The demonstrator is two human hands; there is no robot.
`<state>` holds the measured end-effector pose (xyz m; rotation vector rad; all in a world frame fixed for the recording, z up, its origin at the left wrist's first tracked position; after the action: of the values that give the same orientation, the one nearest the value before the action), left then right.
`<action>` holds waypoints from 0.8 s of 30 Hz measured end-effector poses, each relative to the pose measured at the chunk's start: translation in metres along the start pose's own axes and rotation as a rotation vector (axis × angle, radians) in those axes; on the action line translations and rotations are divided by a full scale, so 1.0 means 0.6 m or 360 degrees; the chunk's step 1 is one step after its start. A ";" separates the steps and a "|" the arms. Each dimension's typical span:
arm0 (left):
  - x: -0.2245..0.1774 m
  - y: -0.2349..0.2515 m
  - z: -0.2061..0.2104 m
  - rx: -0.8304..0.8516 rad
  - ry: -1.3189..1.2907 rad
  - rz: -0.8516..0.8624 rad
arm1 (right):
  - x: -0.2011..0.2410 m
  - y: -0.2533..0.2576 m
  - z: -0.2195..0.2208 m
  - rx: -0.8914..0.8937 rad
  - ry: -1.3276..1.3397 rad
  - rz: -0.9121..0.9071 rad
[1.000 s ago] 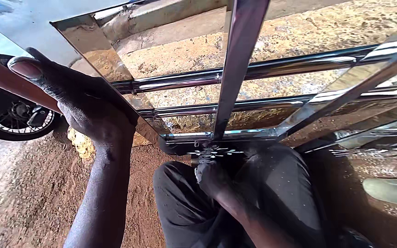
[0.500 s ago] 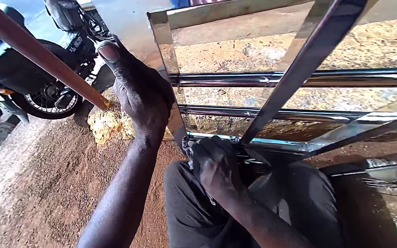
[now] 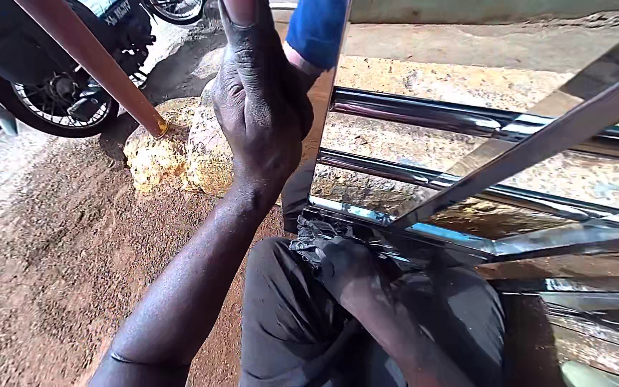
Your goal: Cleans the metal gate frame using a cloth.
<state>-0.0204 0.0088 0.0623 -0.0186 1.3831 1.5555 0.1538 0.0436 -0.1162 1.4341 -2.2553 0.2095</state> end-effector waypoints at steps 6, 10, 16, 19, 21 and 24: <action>0.001 0.001 0.000 -0.0050 -0.0013 0.0035 | -0.060 -0.001 0.121 -0.0191 -0.0250 -0.0025; 0.000 0.004 0.005 0.0010 -0.0166 0.0008 | -0.062 0.004 0.136 0.0511 -0.0324 0.0389; 0.000 0.000 0.001 -0.0033 -0.0111 -0.0013 | 0.002 -0.018 -0.036 -0.0555 0.0392 -0.0006; -0.001 -0.002 0.001 -0.0033 -0.0035 -0.0028 | 0.028 0.000 -0.126 -0.1196 0.0670 -0.0160; 0.000 -0.001 -0.001 -0.0065 0.0028 -0.0033 | 0.040 0.026 -0.137 -0.1236 0.0520 -0.0181; 0.001 -0.001 -0.005 -0.0073 0.0120 -0.0024 | 0.051 0.067 -0.099 -0.0764 0.0066 -0.0271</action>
<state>-0.0221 0.0067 0.0606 -0.1169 1.4024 1.5878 0.1251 0.0580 -0.0455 1.3282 -1.9572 -0.3324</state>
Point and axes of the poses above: each hand's wrist, its own y-axis towards the middle knuckle, its own z-axis out of the palm, x = y × z, the point moved 5 cm from there along y, towards the middle knuckle, and after that the axes turned 1 degree about -z, right-handed, at the moved point
